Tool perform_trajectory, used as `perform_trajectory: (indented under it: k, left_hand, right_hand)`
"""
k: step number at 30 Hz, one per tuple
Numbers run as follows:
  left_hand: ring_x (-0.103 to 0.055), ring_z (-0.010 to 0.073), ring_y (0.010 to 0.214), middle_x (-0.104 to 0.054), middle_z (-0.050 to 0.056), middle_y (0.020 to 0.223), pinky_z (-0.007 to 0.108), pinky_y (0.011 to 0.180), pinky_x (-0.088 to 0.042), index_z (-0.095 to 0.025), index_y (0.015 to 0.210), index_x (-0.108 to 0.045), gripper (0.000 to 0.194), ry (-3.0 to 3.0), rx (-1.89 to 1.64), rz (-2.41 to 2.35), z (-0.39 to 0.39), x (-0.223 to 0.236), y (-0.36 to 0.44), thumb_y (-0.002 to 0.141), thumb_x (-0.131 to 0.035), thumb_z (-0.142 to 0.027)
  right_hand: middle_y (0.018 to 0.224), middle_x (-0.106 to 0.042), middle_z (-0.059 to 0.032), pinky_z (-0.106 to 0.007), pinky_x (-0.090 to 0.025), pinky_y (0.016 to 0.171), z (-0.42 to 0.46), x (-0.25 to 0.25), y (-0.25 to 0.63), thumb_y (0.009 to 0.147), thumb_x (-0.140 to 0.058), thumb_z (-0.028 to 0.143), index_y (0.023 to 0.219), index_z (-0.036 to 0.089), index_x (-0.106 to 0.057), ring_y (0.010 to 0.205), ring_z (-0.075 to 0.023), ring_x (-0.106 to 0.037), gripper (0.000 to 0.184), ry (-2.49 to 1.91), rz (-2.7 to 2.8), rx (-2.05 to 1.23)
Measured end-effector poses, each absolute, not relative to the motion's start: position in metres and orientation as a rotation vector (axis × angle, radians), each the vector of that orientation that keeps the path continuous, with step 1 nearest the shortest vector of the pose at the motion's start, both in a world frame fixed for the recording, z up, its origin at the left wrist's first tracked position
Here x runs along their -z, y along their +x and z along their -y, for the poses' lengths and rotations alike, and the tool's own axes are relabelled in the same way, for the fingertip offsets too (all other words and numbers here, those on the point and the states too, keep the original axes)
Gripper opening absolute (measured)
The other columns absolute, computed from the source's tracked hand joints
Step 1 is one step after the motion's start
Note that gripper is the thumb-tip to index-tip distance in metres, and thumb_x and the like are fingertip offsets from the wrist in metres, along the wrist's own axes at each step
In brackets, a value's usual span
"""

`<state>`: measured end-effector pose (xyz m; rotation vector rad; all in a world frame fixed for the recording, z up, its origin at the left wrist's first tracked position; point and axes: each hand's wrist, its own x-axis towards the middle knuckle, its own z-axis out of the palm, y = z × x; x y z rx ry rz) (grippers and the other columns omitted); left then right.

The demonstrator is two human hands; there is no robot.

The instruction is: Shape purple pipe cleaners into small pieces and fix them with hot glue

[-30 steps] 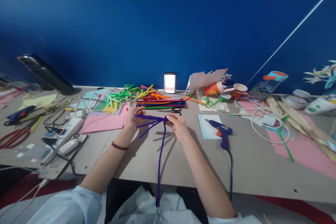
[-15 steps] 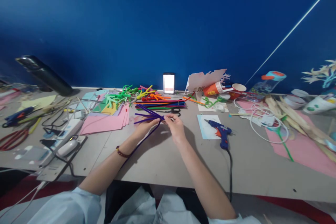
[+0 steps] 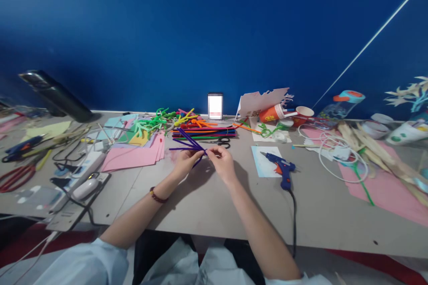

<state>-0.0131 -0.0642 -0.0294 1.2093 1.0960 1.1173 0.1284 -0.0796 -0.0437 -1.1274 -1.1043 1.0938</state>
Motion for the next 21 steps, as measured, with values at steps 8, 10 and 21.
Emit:
perform_trajectory:
  k: [8, 10, 21]
  left_hand:
    - [-0.05, 0.0112, 0.054, -0.063, 0.004, 0.058, 0.023, 0.051, -0.035, -0.011, 0.063, -0.068, 0.029, 1.232, -1.163, -1.14, 0.0689, 0.0355, -0.0084, 0.065, -0.07, -0.041]
    - [-0.047, 0.01, 0.051, -0.06, 0.003, 0.053, 0.022, 0.049, -0.033, -0.011, 0.061, -0.067, 0.032, 1.221, -1.166, -1.141, 0.0706, 0.0354, -0.0073, 0.065, -0.07, -0.042]
    - [-0.038, 0.0067, 0.045, -0.051, -0.002, 0.046, 0.022, 0.045, -0.026, -0.011, 0.057, -0.063, 0.035, 1.215, -1.163, -1.124, 0.0717, 0.0363, -0.0062, 0.064, -0.071, -0.044]
  right_hand:
    - [0.079, -0.06, -0.0025, -0.032, -0.046, 0.076, 0.0835, 0.0396, 0.1259, 0.075, -0.059, 0.038, 0.072, 0.02, -0.06, 0.078, -0.0177, -0.057, 0.019, -1.199, 1.232, -0.852]
    - [0.08, -0.06, -0.0028, -0.032, -0.045, 0.078, 0.0848, 0.0389, 0.1246, 0.076, -0.058, 0.037, 0.072, 0.02, -0.06, 0.081, -0.0181, -0.057, 0.017, -1.191, 1.257, -0.797]
    - [0.079, -0.061, -0.0022, -0.029, -0.043, 0.073, 0.0862, 0.0402, 0.1226, 0.075, -0.06, 0.035, 0.069, 0.02, -0.062, 0.078, -0.0175, -0.056, 0.016, -1.201, 1.214, -0.813]
